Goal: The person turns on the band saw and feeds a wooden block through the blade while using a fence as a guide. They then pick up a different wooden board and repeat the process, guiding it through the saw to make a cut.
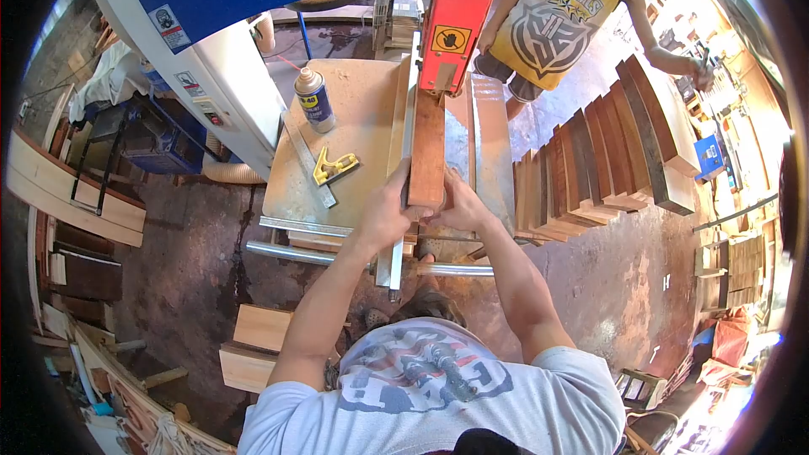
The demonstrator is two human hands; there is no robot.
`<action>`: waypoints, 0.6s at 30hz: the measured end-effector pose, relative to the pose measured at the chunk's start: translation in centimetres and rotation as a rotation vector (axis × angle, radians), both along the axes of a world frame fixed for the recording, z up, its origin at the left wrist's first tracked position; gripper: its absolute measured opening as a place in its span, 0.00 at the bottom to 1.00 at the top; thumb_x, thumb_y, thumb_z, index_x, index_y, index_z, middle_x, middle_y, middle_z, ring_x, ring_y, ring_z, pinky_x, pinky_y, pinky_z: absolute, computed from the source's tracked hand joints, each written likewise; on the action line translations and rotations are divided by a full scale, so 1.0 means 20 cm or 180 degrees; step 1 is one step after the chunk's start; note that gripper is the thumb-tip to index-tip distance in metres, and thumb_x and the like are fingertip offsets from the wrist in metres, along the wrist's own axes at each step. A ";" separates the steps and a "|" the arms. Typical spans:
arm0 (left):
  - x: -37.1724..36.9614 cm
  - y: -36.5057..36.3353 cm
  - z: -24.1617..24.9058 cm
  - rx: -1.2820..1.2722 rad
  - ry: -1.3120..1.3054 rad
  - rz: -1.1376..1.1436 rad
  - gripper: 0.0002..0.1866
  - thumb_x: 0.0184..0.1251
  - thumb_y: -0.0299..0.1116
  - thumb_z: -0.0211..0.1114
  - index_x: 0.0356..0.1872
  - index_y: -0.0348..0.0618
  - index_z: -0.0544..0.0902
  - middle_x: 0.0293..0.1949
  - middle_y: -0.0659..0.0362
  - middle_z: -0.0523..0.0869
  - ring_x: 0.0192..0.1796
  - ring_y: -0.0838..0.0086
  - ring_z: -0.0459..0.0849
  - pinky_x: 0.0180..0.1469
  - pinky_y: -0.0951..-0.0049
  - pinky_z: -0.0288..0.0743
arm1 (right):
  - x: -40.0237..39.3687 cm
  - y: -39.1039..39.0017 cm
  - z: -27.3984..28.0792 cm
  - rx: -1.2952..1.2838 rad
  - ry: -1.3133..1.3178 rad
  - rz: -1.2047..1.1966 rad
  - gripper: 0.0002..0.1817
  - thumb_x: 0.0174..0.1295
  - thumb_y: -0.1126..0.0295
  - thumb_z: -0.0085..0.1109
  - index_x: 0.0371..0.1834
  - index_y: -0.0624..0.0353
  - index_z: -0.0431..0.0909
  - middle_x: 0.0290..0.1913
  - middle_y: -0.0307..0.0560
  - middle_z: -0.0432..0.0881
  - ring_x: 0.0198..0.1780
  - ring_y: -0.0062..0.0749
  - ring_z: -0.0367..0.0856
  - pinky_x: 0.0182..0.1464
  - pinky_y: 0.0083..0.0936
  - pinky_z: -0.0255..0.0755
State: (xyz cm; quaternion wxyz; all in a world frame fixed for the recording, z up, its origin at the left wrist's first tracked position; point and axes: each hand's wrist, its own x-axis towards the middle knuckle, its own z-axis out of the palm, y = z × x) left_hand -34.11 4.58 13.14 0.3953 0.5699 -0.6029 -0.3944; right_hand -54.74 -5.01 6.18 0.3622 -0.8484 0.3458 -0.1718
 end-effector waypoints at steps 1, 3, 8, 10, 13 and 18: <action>0.00 -0.01 0.00 -0.0045 0.0027 -0.0019 0.55 0.54 0.34 0.86 0.83 0.40 0.63 0.74 0.42 0.78 0.77 0.52 0.76 0.75 0.57 0.72 | 0.00 0.00 0.01 -0.0005 0.0067 -0.0018 0.79 0.39 0.53 0.88 0.91 0.52 0.37 0.90 0.64 0.42 0.88 0.60 0.47 0.83 0.68 0.43; 0.00 -0.03 -0.02 -0.0103 0.0025 -0.0039 0.55 0.54 0.33 0.86 0.82 0.40 0.63 0.74 0.42 0.78 0.78 0.52 0.75 0.75 0.57 0.72 | 0.01 -0.01 0.02 -0.0018 0.0207 -0.0055 0.80 0.38 0.52 0.88 0.91 0.52 0.36 0.90 0.63 0.42 0.88 0.60 0.45 0.84 0.68 0.43; 0.00 -0.06 -0.01 0.0038 -0.0034 -0.0010 0.56 0.53 0.31 0.86 0.83 0.40 0.62 0.75 0.43 0.77 0.78 0.53 0.74 0.74 0.57 0.73 | 0.01 -0.05 0.02 -0.0077 0.0156 -0.0042 0.80 0.38 0.53 0.88 0.91 0.52 0.37 0.90 0.63 0.42 0.89 0.60 0.45 0.84 0.68 0.42; 0.00 -0.08 -0.07 -0.0429 -0.0016 0.0038 0.54 0.52 0.33 0.86 0.80 0.42 0.64 0.67 0.42 0.82 0.69 0.46 0.81 0.65 0.53 0.78 | 0.01 -0.07 0.01 -0.0151 0.0136 -0.0047 0.80 0.37 0.52 0.88 0.91 0.52 0.38 0.90 0.63 0.43 0.89 0.60 0.45 0.84 0.68 0.42; 0.01 -0.11 -0.10 -0.0216 0.0258 -0.0033 0.55 0.53 0.32 0.86 0.82 0.41 0.62 0.71 0.44 0.80 0.74 0.51 0.77 0.71 0.55 0.73 | 0.02 -0.09 0.00 -0.0267 0.0144 -0.0050 0.80 0.36 0.52 0.88 0.91 0.52 0.39 0.89 0.64 0.45 0.89 0.60 0.45 0.84 0.67 0.41; 0.01 -0.14 -0.11 -0.0489 -0.0142 0.0071 0.52 0.52 0.33 0.86 0.79 0.45 0.66 0.63 0.42 0.86 0.64 0.43 0.84 0.60 0.51 0.80 | 0.02 -0.12 0.01 -0.0261 0.0144 -0.0077 0.79 0.35 0.53 0.88 0.90 0.55 0.41 0.88 0.67 0.47 0.88 0.62 0.47 0.84 0.64 0.42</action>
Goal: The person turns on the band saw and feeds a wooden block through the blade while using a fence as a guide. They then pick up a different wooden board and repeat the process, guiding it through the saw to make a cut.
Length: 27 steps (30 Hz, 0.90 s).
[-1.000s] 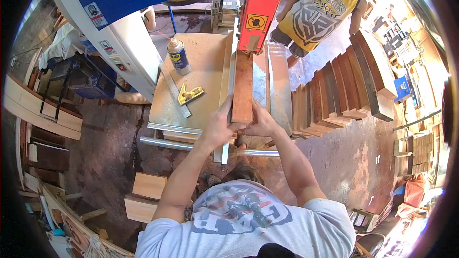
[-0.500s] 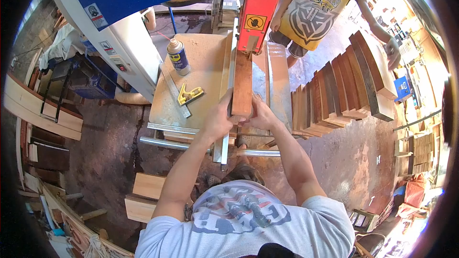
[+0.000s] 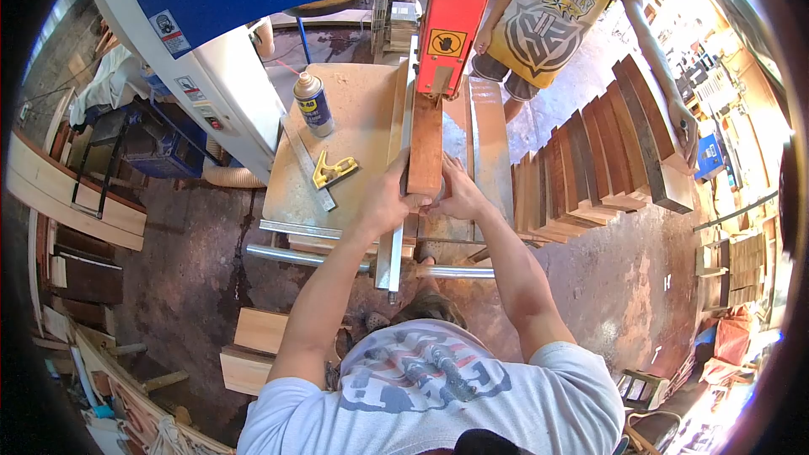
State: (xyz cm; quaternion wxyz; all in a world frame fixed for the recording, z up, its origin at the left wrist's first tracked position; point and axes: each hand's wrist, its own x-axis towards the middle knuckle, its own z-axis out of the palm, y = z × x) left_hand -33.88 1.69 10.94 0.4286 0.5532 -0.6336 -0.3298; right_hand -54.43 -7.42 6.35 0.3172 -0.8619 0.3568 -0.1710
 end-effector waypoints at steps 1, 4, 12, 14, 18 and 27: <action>0.00 -0.01 -0.01 0.0051 -0.0037 0.0014 0.52 0.52 0.32 0.86 0.79 0.45 0.66 0.62 0.42 0.86 0.64 0.43 0.84 0.60 0.51 0.80 | 0.00 0.00 0.00 -0.0062 -0.0099 -0.0058 0.75 0.34 0.54 0.88 0.88 0.54 0.48 0.87 0.64 0.52 0.86 0.62 0.50 0.84 0.61 0.45; 0.01 -0.03 -0.02 -0.0104 -0.0020 -0.0022 0.52 0.52 0.32 0.86 0.79 0.46 0.66 0.61 0.42 0.86 0.64 0.42 0.84 0.60 0.51 0.80 | 0.01 0.00 0.00 -0.0165 -0.0234 -0.0131 0.71 0.33 0.55 0.90 0.86 0.54 0.56 0.85 0.61 0.58 0.84 0.64 0.55 0.84 0.56 0.49; 0.02 -0.08 -0.01 -0.0106 0.0051 -0.0054 0.52 0.50 0.33 0.87 0.78 0.45 0.67 0.59 0.42 0.88 0.62 0.42 0.85 0.60 0.51 0.80 | 0.01 -0.05 0.02 -0.0128 -0.0148 -0.0109 0.79 0.33 0.52 0.88 0.90 0.51 0.43 0.87 0.66 0.52 0.85 0.65 0.52 0.83 0.61 0.46; 0.02 -0.08 0.06 0.0018 -0.0028 -0.0051 0.53 0.49 0.33 0.87 0.78 0.45 0.67 0.59 0.42 0.88 0.62 0.43 0.85 0.60 0.51 0.80 | 0.02 -0.07 0.00 -0.0101 -0.0111 -0.0091 0.80 0.32 0.51 0.88 0.91 0.51 0.42 0.87 0.66 0.52 0.86 0.65 0.51 0.84 0.62 0.45; 0.04 -0.11 0.05 -0.0044 -0.0012 -0.0120 0.54 0.49 0.35 0.88 0.79 0.43 0.68 0.59 0.42 0.88 0.63 0.45 0.86 0.61 0.54 0.81 | 0.02 -0.09 0.01 -0.0088 -0.0083 -0.0108 0.81 0.31 0.51 0.88 0.91 0.51 0.42 0.87 0.64 0.52 0.87 0.64 0.49 0.84 0.63 0.42; 0.08 -0.15 0.13 0.0153 -0.0365 -0.0259 0.52 0.54 0.36 0.85 0.80 0.40 0.67 0.62 0.42 0.88 0.67 0.51 0.86 0.67 0.56 0.79 | 0.02 -0.14 0.02 -0.0041 -0.0131 -0.0133 0.82 0.30 0.50 0.88 0.90 0.55 0.43 0.88 0.63 0.52 0.87 0.64 0.48 0.84 0.65 0.41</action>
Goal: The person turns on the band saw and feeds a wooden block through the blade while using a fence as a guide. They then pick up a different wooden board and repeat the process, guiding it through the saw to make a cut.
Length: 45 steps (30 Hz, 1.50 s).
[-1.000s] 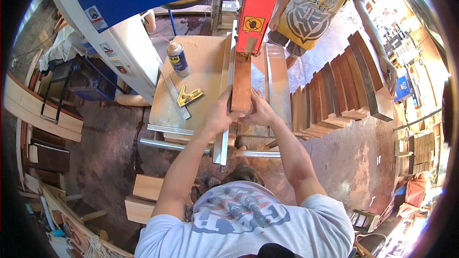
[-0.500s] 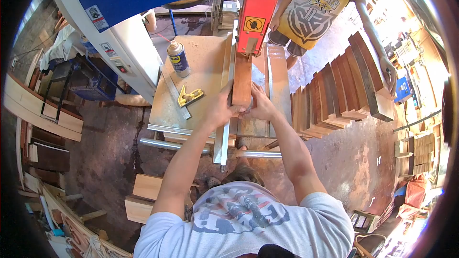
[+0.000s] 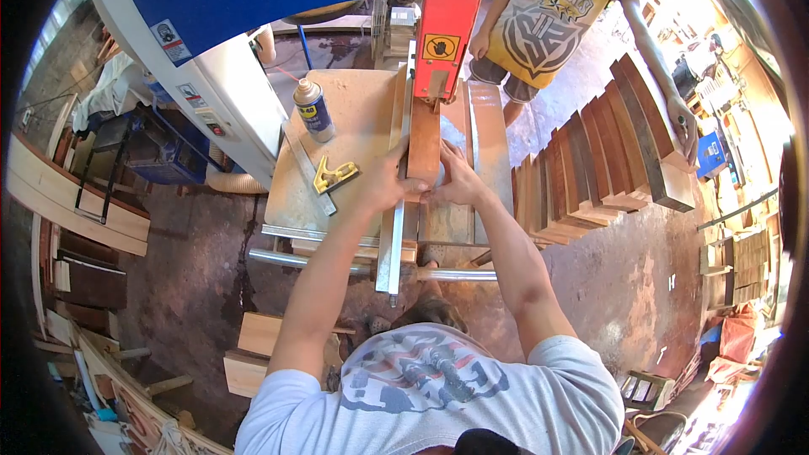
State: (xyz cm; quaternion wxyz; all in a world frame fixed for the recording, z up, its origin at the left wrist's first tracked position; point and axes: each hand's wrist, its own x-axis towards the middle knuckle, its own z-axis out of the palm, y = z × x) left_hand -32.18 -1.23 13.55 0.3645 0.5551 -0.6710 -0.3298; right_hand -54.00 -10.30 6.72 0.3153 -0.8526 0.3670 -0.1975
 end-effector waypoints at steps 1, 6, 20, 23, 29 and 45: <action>0.04 -0.03 -0.06 -0.0083 0.0089 -0.0126 0.50 0.56 0.35 0.85 0.80 0.40 0.68 0.62 0.42 0.88 0.67 0.52 0.86 0.68 0.56 0.79 | 0.00 -0.01 -0.01 -0.0010 -0.0014 0.0026 0.82 0.30 0.50 0.88 0.90 0.55 0.42 0.88 0.62 0.52 0.87 0.64 0.48 0.84 0.65 0.41; 0.13 -0.08 -0.11 -0.0132 0.0375 -0.0288 0.42 0.60 0.30 0.81 0.77 0.40 0.73 0.61 0.43 0.89 0.62 0.54 0.89 0.67 0.58 0.81 | -0.01 -0.05 -0.03 -0.0077 -0.0088 0.0054 0.83 0.29 0.50 0.89 0.90 0.55 0.42 0.88 0.58 0.53 0.87 0.64 0.49 0.84 0.65 0.41; 0.07 -0.08 0.02 -0.0037 -0.0078 0.0219 0.29 0.58 0.28 0.81 0.63 0.37 0.86 0.54 0.47 0.93 0.53 0.63 0.94 0.57 0.64 0.86 | 0.00 -0.13 -0.03 -0.0204 0.0137 -0.0041 0.82 0.29 0.43 0.88 0.90 0.54 0.45 0.87 0.60 0.56 0.84 0.70 0.52 0.84 0.60 0.45; 0.08 -0.11 -0.03 -0.0081 -0.0087 0.0267 0.29 0.58 0.30 0.82 0.63 0.38 0.87 0.55 0.46 0.92 0.54 0.61 0.94 0.58 0.64 0.86 | 0.00 -0.15 -0.03 -0.0303 0.0180 -0.0006 0.81 0.29 0.42 0.88 0.90 0.52 0.47 0.86 0.60 0.57 0.83 0.71 0.54 0.83 0.59 0.47; 0.07 -0.13 -0.03 -0.0216 -0.0161 0.0377 0.24 0.56 0.31 0.82 0.56 0.39 0.90 0.52 0.49 0.94 0.55 0.59 0.93 0.60 0.64 0.83 | 0.01 -0.21 -0.09 -0.0495 0.0211 -0.0006 0.81 0.28 0.41 0.88 0.89 0.52 0.49 0.86 0.58 0.59 0.82 0.73 0.55 0.82 0.59 0.50; 0.08 -0.23 -0.01 -0.0185 -0.0574 0.0461 0.17 0.55 0.31 0.82 0.47 0.39 0.92 0.46 0.50 0.94 0.50 0.56 0.93 0.56 0.60 0.83 | 0.04 -0.31 -0.03 -0.0476 0.0759 -0.0076 0.85 0.23 0.39 0.88 0.90 0.53 0.45 0.87 0.61 0.56 0.83 0.77 0.51 0.83 0.63 0.47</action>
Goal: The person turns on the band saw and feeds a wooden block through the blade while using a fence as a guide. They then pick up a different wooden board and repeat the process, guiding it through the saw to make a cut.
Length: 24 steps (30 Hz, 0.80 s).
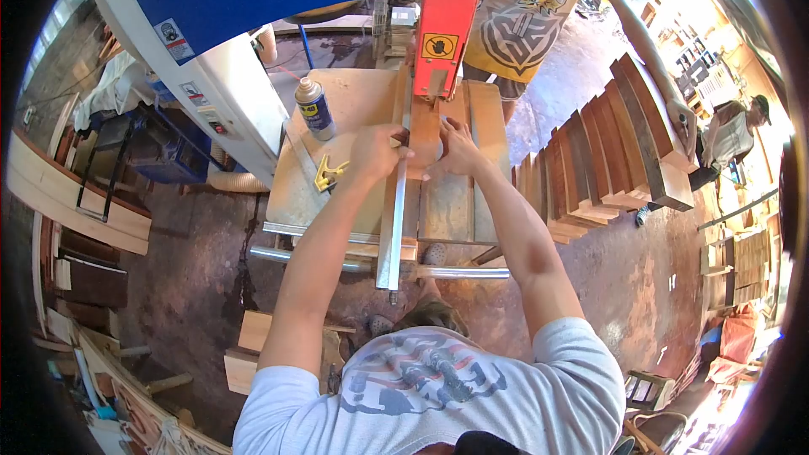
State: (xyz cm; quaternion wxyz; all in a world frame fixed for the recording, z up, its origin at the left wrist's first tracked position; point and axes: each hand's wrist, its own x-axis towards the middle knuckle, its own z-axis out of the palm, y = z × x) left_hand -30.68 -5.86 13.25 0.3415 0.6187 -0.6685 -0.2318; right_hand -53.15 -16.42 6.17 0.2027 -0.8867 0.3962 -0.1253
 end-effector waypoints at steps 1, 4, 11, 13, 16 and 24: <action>0.00 -0.01 0.00 0.0019 -0.0036 -0.0007 0.17 0.55 0.32 0.82 0.46 0.39 0.92 0.46 0.51 0.94 0.50 0.57 0.93 0.56 0.60 0.83 | 0.00 0.00 0.01 0.0008 0.0025 -0.0028 0.83 0.24 0.38 0.88 0.88 0.52 0.49 0.86 0.61 0.58 0.84 0.75 0.50 0.83 0.62 0.47; 0.00 -0.02 0.01 -0.0044 -0.0166 0.0041 0.16 0.55 0.33 0.82 0.45 0.40 0.92 0.44 0.52 0.95 0.48 0.58 0.93 0.54 0.60 0.83 | 0.01 -0.01 0.05 0.0080 0.0077 -0.0054 0.78 0.25 0.38 0.87 0.86 0.52 0.57 0.83 0.61 0.63 0.84 0.70 0.49 0.84 0.61 0.48; 0.02 -0.09 0.00 -0.0072 -0.0333 0.0000 0.15 0.53 0.37 0.85 0.41 0.44 0.93 0.40 0.55 0.95 0.43 0.60 0.93 0.48 0.59 0.84 | 0.00 -0.11 0.11 0.0246 0.0573 0.0115 0.80 0.29 0.44 0.85 0.88 0.59 0.46 0.85 0.64 0.59 0.86 0.67 0.48 0.85 0.57 0.47; 0.02 -0.09 0.01 -0.0043 -0.0345 0.0037 0.15 0.52 0.37 0.85 0.40 0.44 0.94 0.39 0.54 0.95 0.43 0.61 0.93 0.47 0.60 0.84 | 0.00 -0.15 0.11 0.0237 0.0766 0.0138 0.76 0.34 0.47 0.83 0.88 0.61 0.46 0.85 0.64 0.59 0.86 0.68 0.49 0.85 0.56 0.47; 0.02 -0.12 0.00 -0.0060 -0.0358 0.0059 0.14 0.52 0.37 0.85 0.38 0.43 0.94 0.38 0.54 0.95 0.42 0.61 0.94 0.47 0.61 0.84 | 0.00 -0.18 0.10 0.0083 0.0894 0.0096 0.63 0.43 0.53 0.76 0.85 0.59 0.55 0.83 0.62 0.62 0.84 0.70 0.50 0.85 0.54 0.48; 0.03 -0.17 -0.01 -0.0032 -0.0503 0.0109 0.15 0.50 0.38 0.86 0.37 0.44 0.94 0.36 0.53 0.94 0.40 0.61 0.93 0.45 0.61 0.84 | -0.02 -0.17 0.11 -0.0123 0.0898 -0.0058 0.57 0.46 0.73 0.57 0.89 0.55 0.51 0.87 0.58 0.57 0.83 0.71 0.52 0.84 0.56 0.47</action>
